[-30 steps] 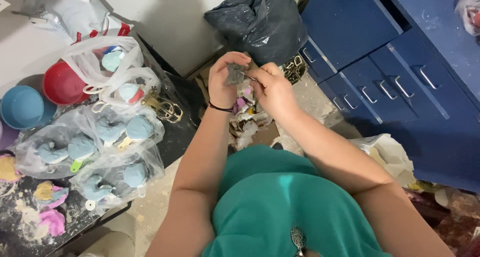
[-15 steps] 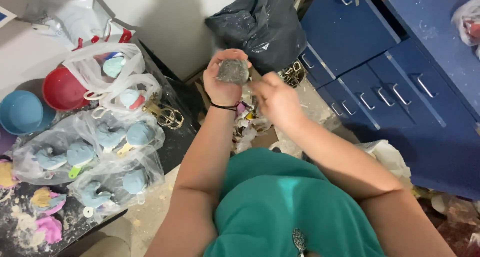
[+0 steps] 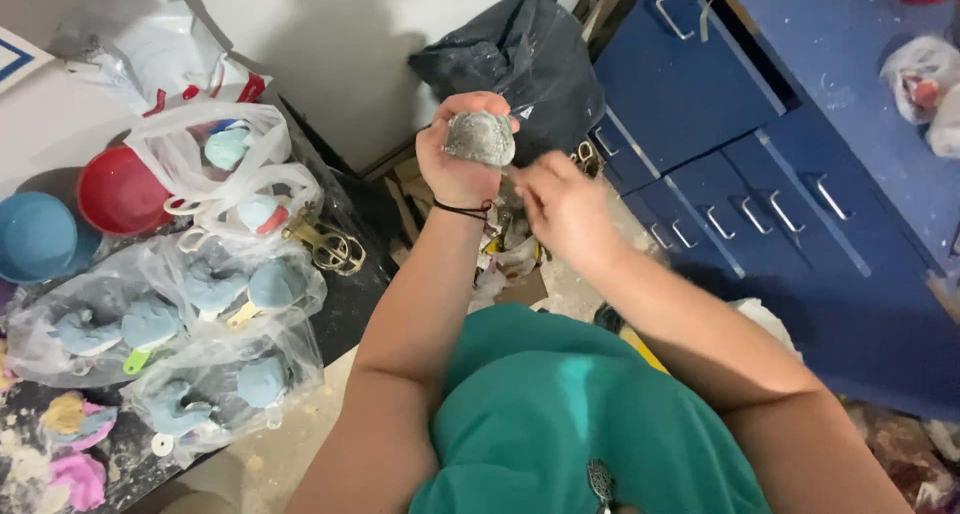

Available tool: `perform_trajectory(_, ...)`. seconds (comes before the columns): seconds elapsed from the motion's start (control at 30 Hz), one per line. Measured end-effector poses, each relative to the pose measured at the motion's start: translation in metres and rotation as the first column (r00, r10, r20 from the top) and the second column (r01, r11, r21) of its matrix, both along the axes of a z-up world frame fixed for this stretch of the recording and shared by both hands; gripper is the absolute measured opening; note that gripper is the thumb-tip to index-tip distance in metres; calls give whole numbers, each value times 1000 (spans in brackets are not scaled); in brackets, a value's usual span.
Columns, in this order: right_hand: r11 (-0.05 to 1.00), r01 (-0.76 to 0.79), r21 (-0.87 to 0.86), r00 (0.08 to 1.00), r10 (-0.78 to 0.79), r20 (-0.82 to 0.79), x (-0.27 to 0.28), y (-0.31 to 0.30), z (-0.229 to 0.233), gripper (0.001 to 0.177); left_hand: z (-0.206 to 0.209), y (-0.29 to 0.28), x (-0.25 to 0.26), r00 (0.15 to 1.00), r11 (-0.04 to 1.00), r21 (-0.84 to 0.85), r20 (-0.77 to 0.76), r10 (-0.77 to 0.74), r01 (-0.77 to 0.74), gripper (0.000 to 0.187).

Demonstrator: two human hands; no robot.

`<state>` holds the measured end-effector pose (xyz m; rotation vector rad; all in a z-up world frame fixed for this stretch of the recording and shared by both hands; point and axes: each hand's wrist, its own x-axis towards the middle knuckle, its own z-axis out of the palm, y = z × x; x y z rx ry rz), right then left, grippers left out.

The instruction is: Cleaning and shaping dental plaster and silicone molds using hand tools at a laboratory bench.

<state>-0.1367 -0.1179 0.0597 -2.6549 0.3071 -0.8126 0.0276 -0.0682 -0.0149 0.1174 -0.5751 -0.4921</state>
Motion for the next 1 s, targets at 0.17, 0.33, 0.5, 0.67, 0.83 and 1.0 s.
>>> perform_trajectory(0.17,995,-50,86,992,40,118,7,-8,24,5,-35,-21,6,964,968,-45,-93,-250,246,50)
perform_trajectory(0.33,995,-63,75,996,59,60,5,-2,26,6,-39,-26,8,968,973,31,-113,-224,229,51)
perform_trajectory(0.5,997,-54,50,991,47,125,2,-11,19,6,-34,-30,11,928,933,-66,-98,-359,354,58)
perform_trajectory(0.67,996,-46,76,989,35,147,0,-12,43,6,-6,-18,-10,932,943,31,-167,-322,332,58)
perform_trajectory(0.83,992,-80,95,988,66,143,-4,-10,38,5,-13,-26,-10,942,948,90,-176,-286,305,65)
perform_trajectory(1.0,988,-118,96,987,106,120,-8,-13,16,9,-19,-27,-3,921,933,23,-169,-350,359,66)
